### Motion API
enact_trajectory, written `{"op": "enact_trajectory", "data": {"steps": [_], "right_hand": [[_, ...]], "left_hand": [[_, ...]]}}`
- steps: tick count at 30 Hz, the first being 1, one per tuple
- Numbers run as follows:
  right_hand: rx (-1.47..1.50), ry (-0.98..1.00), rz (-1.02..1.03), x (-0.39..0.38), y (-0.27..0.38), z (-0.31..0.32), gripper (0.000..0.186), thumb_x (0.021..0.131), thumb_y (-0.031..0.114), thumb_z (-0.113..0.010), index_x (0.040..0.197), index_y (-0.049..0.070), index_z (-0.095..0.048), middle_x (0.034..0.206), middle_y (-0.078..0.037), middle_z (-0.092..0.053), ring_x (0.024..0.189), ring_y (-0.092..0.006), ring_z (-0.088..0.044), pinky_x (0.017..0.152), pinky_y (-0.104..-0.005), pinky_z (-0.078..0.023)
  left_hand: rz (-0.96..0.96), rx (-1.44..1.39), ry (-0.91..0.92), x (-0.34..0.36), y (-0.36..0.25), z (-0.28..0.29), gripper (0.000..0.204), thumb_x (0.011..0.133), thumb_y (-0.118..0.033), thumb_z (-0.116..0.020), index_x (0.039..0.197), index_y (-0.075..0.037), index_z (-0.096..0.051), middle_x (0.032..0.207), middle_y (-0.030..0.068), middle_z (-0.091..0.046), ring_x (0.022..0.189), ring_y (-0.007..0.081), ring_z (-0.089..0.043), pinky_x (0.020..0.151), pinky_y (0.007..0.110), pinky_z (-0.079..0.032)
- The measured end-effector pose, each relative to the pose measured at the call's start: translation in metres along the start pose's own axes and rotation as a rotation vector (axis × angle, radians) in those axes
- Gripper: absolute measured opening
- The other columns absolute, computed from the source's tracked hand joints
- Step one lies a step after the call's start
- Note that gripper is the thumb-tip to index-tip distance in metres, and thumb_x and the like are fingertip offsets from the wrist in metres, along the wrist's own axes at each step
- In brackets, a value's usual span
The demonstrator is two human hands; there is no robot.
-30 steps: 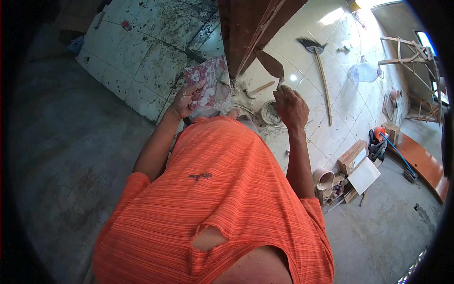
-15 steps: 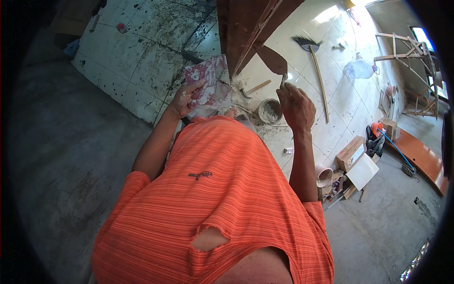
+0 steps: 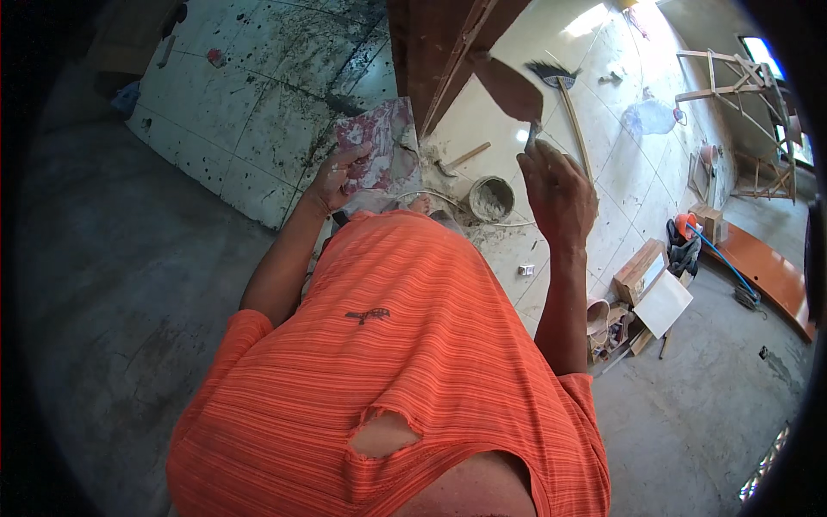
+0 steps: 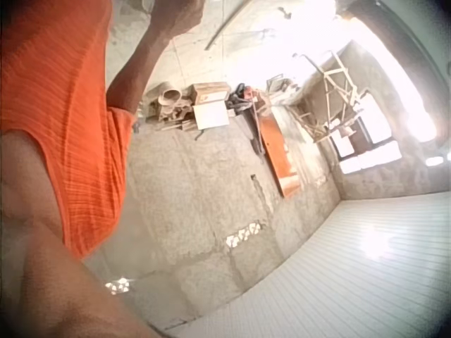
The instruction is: The person applies plaster to the edge of a wall using a trowel and a hawk, smoothing the material along the corner.
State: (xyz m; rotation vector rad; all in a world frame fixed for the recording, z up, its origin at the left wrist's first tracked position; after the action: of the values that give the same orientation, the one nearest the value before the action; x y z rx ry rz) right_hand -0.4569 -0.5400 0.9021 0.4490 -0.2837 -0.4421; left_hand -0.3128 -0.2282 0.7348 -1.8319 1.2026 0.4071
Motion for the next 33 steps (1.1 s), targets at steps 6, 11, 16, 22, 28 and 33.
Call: {"op": "enact_trajectory", "data": {"steps": [6,11,16,22,28,33], "right_hand": [[0.178,-0.1,-0.13,-0.029,0.011,0.036,0.038,0.088,0.034,-0.075,0.116,0.01,-0.071,0.087,-0.012,-0.071,0.07,-0.0276,-0.068,0.067,-0.0363,-0.054],[0.256,-0.136,-0.216,-0.094,-0.027,-0.025,0.038,0.089,0.03,-0.074,0.113,0.001,-0.068,0.091,-0.014,-0.068,0.083,-0.0306,-0.066,0.074,-0.0399,-0.051],[0.365,-0.236,-0.279,-0.137,0.016,-0.088,0.034,0.087,0.022,-0.077,0.113,0.004,-0.066,0.086,-0.009,-0.062,0.077,-0.0267,-0.063,0.068,-0.0384,-0.051],[0.288,-0.463,-0.342,-0.177,0.049,-0.141,0.037,0.082,0.017,-0.082,0.117,0.011,-0.072,0.092,-0.005,-0.063,0.07,-0.02,-0.063,0.057,-0.0335,-0.05],[0.459,-0.441,-0.422,-0.217,0.037,-0.165,0.029,0.081,0.016,-0.082,0.108,0.009,-0.072,0.094,-0.005,-0.065,0.07,-0.0199,-0.065,0.061,-0.0328,-0.052],[0.227,-0.443,-0.407,-0.25,0.022,-0.15,0.029,0.079,0.012,-0.082,0.107,0.012,-0.073,0.094,-0.004,-0.067,0.077,-0.0229,-0.067,0.066,-0.0364,-0.053]], "left_hand": [[0.0,-0.026,0.046,0.011,0.001,0.018,0.033,0.098,-0.026,-0.062,0.121,-0.003,-0.066,0.109,0.005,-0.072,0.093,0.015,-0.07,0.086,0.032,-0.059],[0.046,0.149,0.039,0.009,-0.008,-0.002,0.032,0.1,-0.023,-0.059,0.124,-0.001,-0.064,0.113,0.007,-0.072,0.097,0.0148,-0.071,0.084,0.031,-0.06],[0.301,0.009,0.356,-0.016,-0.023,-0.054,0.031,0.101,-0.018,-0.056,0.127,-0.001,-0.061,0.12,0.0111,-0.069,0.1,0.0191,-0.071,0.087,0.035,-0.06],[0.353,0.134,0.388,-0.023,-0.029,-0.076,0.031,0.102,-0.016,-0.055,0.128,0.0,-0.06,0.117,0.0123,-0.07,0.101,0.0208,-0.071,0.089,0.036,-0.06],[0.376,0.298,0.454,-0.006,-0.031,-0.072,0.031,0.1,-0.012,-0.057,0.129,-0.001,-0.059,0.114,0.0114,-0.07,0.097,0.0193,-0.072,0.085,0.036,-0.062],[0.386,0.36,0.427,-0.006,-0.033,-0.084,0.03,0.099,-0.012,-0.058,0.127,-0.001,-0.059,0.114,0.0107,-0.07,0.098,0.0193,-0.072,0.086,0.037,-0.062]]}}
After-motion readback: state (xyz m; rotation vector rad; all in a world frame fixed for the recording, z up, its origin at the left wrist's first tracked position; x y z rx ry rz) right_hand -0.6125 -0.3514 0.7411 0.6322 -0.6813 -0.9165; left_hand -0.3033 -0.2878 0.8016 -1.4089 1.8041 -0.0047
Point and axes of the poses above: each hand's wrist, its own x-axis towards the middle knuckle, its own z-axis out of the back of the hand, y = z × x, the point moved 3 cm from there along x, towards the middle knuckle
